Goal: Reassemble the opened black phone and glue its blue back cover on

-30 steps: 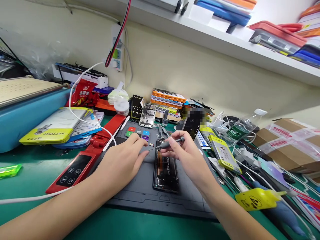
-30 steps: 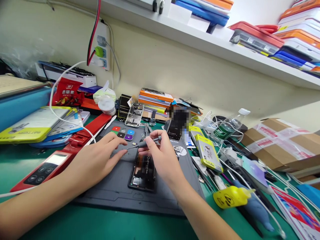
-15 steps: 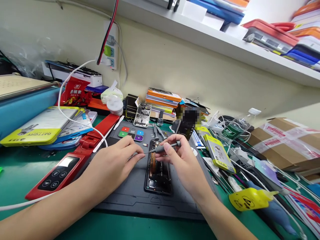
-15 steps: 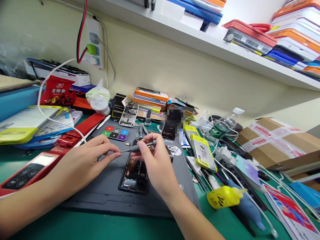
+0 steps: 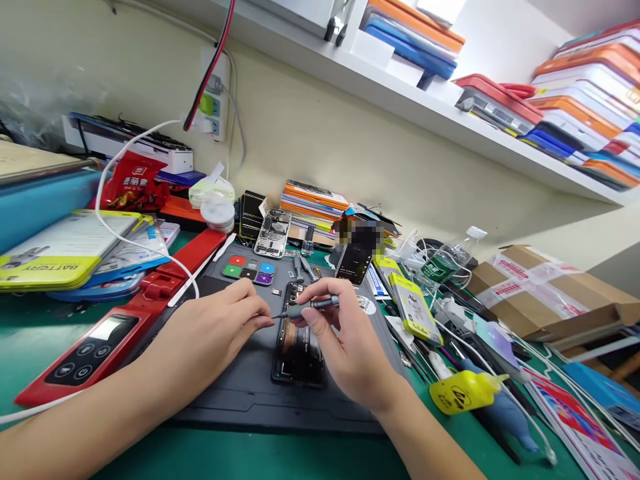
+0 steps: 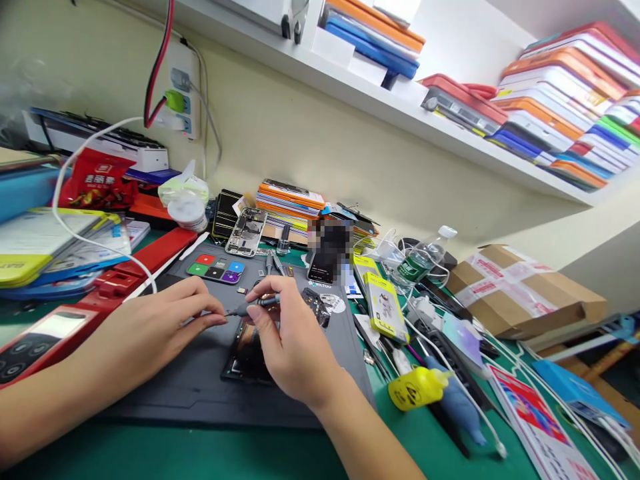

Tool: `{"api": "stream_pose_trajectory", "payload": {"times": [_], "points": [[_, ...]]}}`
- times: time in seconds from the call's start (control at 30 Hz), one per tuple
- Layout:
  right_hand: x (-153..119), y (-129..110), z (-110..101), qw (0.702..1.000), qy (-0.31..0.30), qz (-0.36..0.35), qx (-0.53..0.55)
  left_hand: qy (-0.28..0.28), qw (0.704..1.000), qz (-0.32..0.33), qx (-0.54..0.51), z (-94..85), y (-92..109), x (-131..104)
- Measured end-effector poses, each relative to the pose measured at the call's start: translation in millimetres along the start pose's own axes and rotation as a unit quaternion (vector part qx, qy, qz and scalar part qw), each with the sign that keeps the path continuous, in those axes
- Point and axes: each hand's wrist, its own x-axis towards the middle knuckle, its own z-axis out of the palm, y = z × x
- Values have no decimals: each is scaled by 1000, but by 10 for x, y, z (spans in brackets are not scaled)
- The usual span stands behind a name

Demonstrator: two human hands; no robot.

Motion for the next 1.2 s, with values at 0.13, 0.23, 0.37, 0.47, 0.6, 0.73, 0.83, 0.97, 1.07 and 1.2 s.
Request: {"api": "stream_pose_trajectory", "payload": {"times": [0.13,0.23,0.37,0.47,0.6,0.73,0.83,0.97,1.07,1.2], "points": [[7,-19,21,1000,9,15,6,15,1000,3,-10,0,4,-5],[15,-28,53,999,30,29,31,21,1000,4,-20,-17,19,7],[17,-41,69,996,54,40,59,43,999,18,-24,-37,32,23],[10,-75,2,995,73,53,50,75,997,29,-17,-38,26,17],[-8,-134,-131,997,65,37,-24,25,996,67,-45,-47,25,-4],[-22,-165,-138,993,0,-4,-116,-86,984,138,-75,-82,65,-13],[-23,-174,-87,987,-30,-23,-157,-100,983,146,-54,-111,98,-7],[-20,-174,-54,985,-41,-22,-168,-90,984,149,-46,-131,102,-6],[-17,-161,-53,984,-49,-20,-168,-86,982,161,-55,-131,87,-19],[-11,-154,-60,983,-67,-20,-169,-79,977,189,-65,-134,79,-32]]}}
